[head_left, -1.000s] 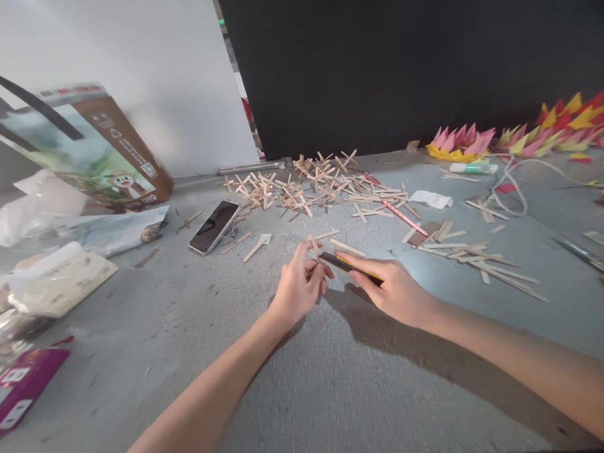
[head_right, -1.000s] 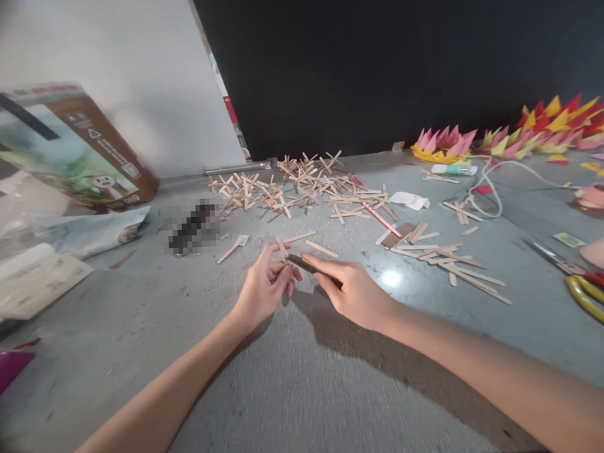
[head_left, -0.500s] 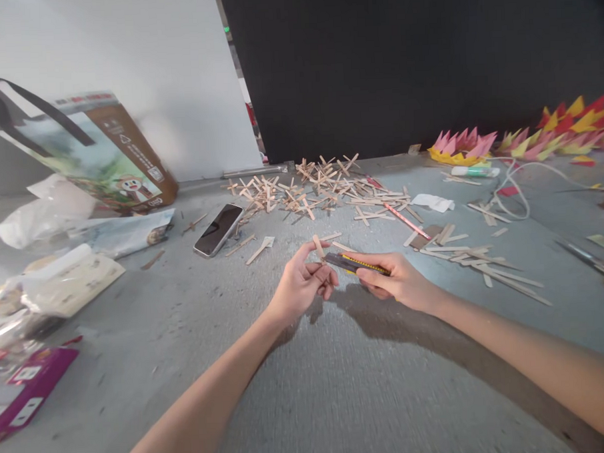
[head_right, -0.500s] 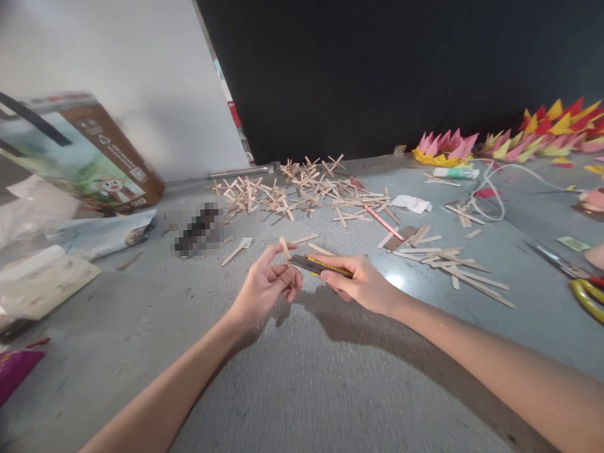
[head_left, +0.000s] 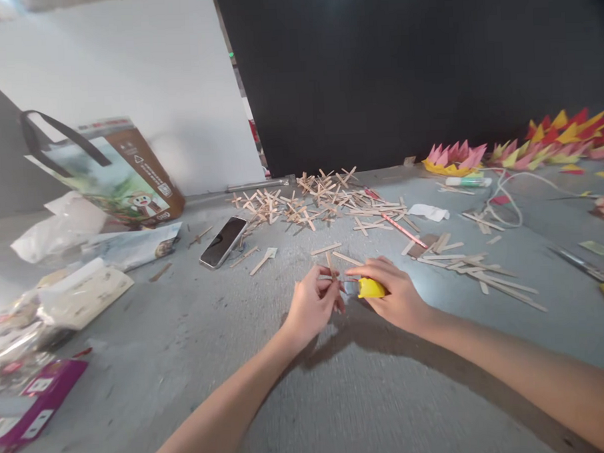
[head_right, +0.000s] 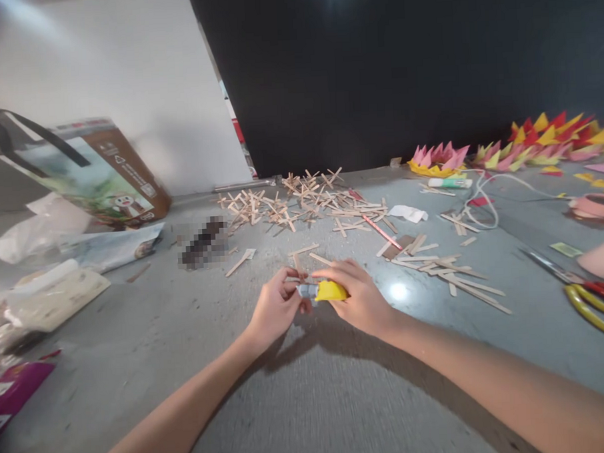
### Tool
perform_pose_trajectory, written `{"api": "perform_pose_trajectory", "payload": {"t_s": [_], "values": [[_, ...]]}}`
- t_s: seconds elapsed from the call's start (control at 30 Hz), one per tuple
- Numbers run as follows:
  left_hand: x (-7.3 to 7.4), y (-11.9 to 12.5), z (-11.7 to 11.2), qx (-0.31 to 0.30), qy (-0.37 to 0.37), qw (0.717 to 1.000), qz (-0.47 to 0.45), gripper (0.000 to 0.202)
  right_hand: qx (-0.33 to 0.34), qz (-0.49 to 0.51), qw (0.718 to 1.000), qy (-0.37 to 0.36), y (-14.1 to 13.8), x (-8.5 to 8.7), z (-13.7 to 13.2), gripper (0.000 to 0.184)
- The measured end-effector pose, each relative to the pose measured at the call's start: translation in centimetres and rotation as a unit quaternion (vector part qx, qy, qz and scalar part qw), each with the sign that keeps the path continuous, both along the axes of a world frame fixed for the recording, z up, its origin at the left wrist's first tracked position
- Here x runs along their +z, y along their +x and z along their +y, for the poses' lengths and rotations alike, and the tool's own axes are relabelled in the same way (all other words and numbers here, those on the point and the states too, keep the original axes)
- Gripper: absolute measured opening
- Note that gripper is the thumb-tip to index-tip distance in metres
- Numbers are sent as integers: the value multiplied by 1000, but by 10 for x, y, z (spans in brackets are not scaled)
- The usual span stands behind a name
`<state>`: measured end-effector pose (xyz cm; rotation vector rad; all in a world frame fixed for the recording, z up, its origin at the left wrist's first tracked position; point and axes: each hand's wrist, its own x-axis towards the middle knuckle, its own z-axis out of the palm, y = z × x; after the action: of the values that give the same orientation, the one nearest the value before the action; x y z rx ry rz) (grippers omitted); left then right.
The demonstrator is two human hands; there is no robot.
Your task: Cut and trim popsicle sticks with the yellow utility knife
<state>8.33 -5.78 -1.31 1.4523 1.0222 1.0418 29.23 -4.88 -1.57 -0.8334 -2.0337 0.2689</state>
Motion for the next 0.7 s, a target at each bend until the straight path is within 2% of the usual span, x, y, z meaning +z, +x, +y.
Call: {"api": "perform_pose_trajectory", "payload": {"t_s": [0.1, 0.23, 0.4, 0.6, 0.7], "values": [[4, 6, -4, -1, -26, 999, -29, 21, 8, -61, 996, 67, 0, -6, 2, 45], [10, 8, -7, 1, -41, 998, -46, 23, 15, -92, 990, 106, 0, -6, 2, 52], [11, 6, -8, -3, -28, 999, -31, 27, 16, -99, 987, 128, -2, -7, 2, 48], [12, 8, -10, -3, -43, 998, -37, 27, 24, -79, 990, 111, -4, -5, 1, 38], [7, 9, -11, -5, -33, 999, -21, 33, 25, -70, 992, 103, -5, -4, 0, 30]]}}
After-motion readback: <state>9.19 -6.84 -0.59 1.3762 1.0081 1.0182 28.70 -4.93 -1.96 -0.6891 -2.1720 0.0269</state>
